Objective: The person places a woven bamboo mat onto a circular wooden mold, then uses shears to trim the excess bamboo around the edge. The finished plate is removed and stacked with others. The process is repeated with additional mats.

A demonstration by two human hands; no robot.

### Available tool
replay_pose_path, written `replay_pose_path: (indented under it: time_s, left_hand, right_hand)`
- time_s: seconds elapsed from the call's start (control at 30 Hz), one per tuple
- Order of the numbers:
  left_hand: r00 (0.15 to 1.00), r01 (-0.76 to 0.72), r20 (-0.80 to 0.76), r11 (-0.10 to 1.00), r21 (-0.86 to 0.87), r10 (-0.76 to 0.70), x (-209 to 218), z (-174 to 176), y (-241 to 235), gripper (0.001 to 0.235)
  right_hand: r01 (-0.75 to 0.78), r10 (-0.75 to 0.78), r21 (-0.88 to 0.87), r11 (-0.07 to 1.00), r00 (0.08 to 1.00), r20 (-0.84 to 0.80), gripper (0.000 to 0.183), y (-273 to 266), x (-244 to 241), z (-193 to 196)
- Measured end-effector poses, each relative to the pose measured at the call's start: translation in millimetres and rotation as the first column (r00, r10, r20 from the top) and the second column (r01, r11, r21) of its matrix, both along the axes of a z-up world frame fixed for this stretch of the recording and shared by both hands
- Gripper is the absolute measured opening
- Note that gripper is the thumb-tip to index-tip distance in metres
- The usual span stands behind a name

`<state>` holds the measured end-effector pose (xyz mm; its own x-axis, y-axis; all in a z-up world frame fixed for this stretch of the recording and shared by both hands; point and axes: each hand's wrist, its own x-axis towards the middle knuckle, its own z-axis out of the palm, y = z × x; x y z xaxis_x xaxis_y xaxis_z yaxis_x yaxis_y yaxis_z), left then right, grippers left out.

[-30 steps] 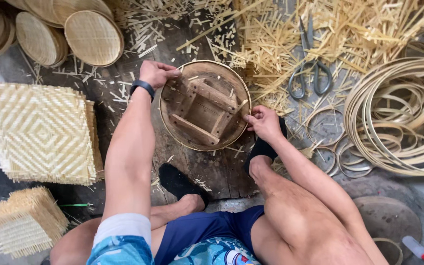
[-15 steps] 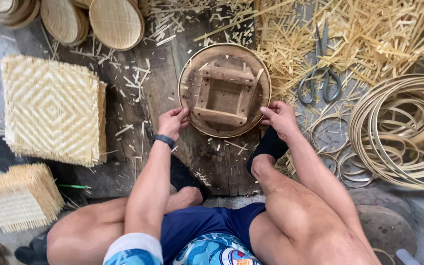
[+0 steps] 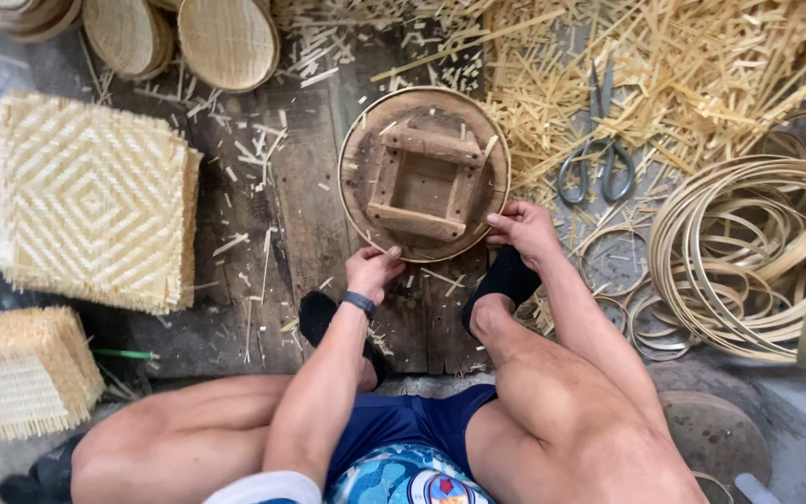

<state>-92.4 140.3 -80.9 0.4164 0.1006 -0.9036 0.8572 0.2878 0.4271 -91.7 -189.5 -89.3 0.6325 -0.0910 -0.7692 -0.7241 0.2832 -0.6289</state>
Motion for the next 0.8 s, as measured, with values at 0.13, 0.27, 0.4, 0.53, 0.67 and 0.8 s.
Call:
replay_pose_path:
  time_s: [0.13, 0.27, 0.4, 0.53, 0.67, 0.8]
  left_hand:
    - [0.999, -0.016, 0.034, 0.999, 0.028, 0.015, -12, -16, -5, 0.028]
    - [1.0, -0.009, 0.028, 1.0, 0.029, 0.009, -2, -3, -3, 0.029]
    - [0.993, 0.094, 0.077, 0.996, -0.001, -0.094, 16, 53, -9, 0.035]
    - [0.792, 0.266, 0.36, 0.81, 0.523, -0.493, 45, 136, -18, 0.042]
    - [0.514, 0.107, 0.531, 0.665, 0.739, -0.673, 55, 209, -30, 0.043]
    - [0.314, 0.047, 0.72, 0.768, 0.639, -0.619, 66, 240, -53, 0.056]
  right_hand:
    - [0.03, -0.03, -0.026, 0.999, 0.999, 0.023, 0.014, 0, -3, -8]
    - [0.018, -0.011, -0.129, 0.991, 0.998, 0.058, 0.022, 13, 5, 22]
    - [0.003, 0.354, -0.72, 0.694, 0.869, 0.346, 0.058, 29, 28, 96]
    - [-0.212, 0.644, -0.711, 0.67, 0.641, 0.417, 0.069, 55, 75, 168]
    - [-0.369, 0.457, -0.271, 0.889, 0.697, 0.552, 0.058, 93, 91, 187]
    - [-0.137, 0.021, 0.203, 0.97, 0.873, 0.487, 0.039, 103, 72, 165]
